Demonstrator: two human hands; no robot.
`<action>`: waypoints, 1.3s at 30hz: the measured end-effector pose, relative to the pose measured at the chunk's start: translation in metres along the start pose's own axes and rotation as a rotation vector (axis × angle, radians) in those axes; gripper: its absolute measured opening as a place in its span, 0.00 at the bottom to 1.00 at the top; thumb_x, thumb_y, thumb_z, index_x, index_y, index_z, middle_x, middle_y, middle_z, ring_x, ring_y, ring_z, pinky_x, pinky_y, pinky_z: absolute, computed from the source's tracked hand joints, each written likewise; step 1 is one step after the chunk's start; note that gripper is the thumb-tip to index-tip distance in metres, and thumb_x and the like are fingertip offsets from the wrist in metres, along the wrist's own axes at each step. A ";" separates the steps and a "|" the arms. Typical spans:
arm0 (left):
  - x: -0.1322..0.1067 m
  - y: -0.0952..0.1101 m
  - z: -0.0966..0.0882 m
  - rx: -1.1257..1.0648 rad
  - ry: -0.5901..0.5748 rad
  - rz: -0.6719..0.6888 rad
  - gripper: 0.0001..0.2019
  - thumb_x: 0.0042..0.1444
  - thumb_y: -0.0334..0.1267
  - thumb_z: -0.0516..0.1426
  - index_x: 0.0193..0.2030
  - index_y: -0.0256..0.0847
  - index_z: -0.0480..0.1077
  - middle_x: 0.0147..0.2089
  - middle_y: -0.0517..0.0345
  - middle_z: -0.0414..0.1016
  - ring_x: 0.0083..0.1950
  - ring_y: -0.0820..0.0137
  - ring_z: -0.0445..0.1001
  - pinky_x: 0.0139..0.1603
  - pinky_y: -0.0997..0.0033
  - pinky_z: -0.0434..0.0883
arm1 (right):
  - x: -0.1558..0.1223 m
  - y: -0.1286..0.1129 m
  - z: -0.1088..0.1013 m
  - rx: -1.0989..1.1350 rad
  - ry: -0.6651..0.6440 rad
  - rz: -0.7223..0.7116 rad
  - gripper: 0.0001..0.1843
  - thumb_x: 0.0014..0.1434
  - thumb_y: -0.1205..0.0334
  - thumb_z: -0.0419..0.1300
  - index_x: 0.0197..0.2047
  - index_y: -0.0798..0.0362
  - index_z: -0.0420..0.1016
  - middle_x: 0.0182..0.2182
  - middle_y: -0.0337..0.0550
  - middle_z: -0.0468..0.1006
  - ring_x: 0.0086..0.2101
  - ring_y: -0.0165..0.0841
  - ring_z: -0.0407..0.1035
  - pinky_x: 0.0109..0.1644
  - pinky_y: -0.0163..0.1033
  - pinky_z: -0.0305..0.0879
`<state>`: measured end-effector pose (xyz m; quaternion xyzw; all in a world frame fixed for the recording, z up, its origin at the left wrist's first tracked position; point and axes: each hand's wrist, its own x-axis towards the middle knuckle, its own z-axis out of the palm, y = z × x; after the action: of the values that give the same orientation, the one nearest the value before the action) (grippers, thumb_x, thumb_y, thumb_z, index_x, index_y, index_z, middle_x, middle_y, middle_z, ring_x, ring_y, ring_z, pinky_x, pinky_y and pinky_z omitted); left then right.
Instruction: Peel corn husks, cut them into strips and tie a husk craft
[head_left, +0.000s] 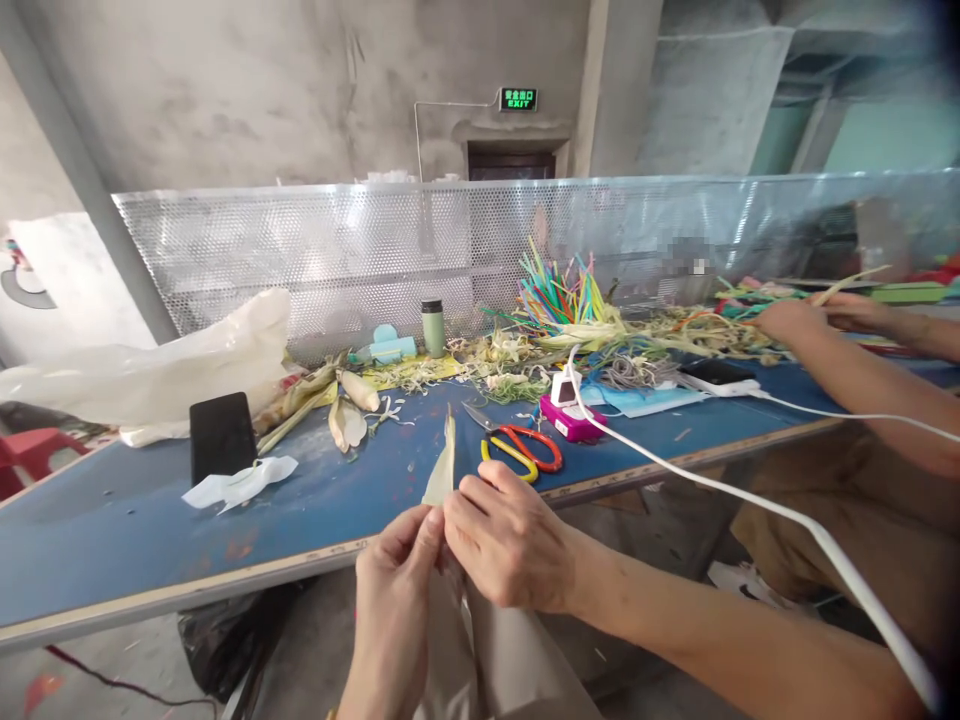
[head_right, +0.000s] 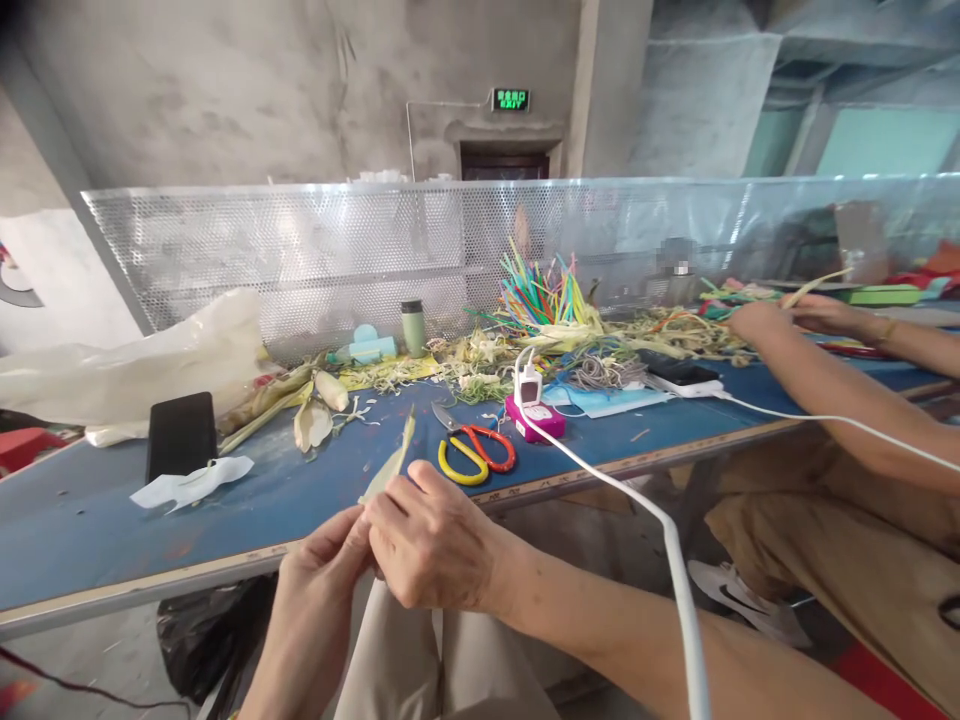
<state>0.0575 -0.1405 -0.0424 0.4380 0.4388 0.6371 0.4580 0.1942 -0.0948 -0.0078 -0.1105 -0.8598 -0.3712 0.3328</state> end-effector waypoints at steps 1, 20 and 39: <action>0.002 0.010 0.000 0.016 -0.009 0.020 0.17 0.52 0.49 0.62 0.24 0.37 0.71 0.22 0.62 0.64 0.28 0.73 0.62 0.31 0.76 0.62 | 0.006 0.004 -0.004 -0.009 0.013 -0.009 0.16 0.63 0.72 0.50 0.24 0.56 0.68 0.24 0.42 0.64 0.28 0.34 0.55 0.35 0.45 0.49; 0.142 0.041 0.014 0.075 -0.050 -0.043 0.05 0.45 0.27 0.61 0.23 0.33 0.70 0.23 0.51 0.76 0.21 0.73 0.73 0.22 0.78 0.66 | -0.028 0.076 0.004 -0.048 -0.775 0.672 0.12 0.64 0.59 0.58 0.39 0.59 0.78 0.35 0.54 0.76 0.40 0.42 0.72 0.41 0.40 0.61; 0.156 0.024 -0.011 -0.332 -0.071 -0.146 0.07 0.49 0.25 0.64 0.28 0.32 0.69 0.27 0.48 0.78 0.27 0.70 0.78 0.31 0.74 0.74 | -0.031 0.127 0.026 0.862 -0.691 1.393 0.25 0.45 0.59 0.68 0.48 0.56 0.77 0.25 0.40 0.76 0.20 0.26 0.64 0.20 0.29 0.54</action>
<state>0.0113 0.0044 0.0026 0.3457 0.3417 0.6498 0.5844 0.2604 0.0141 0.0310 -0.5794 -0.7149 0.3253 0.2177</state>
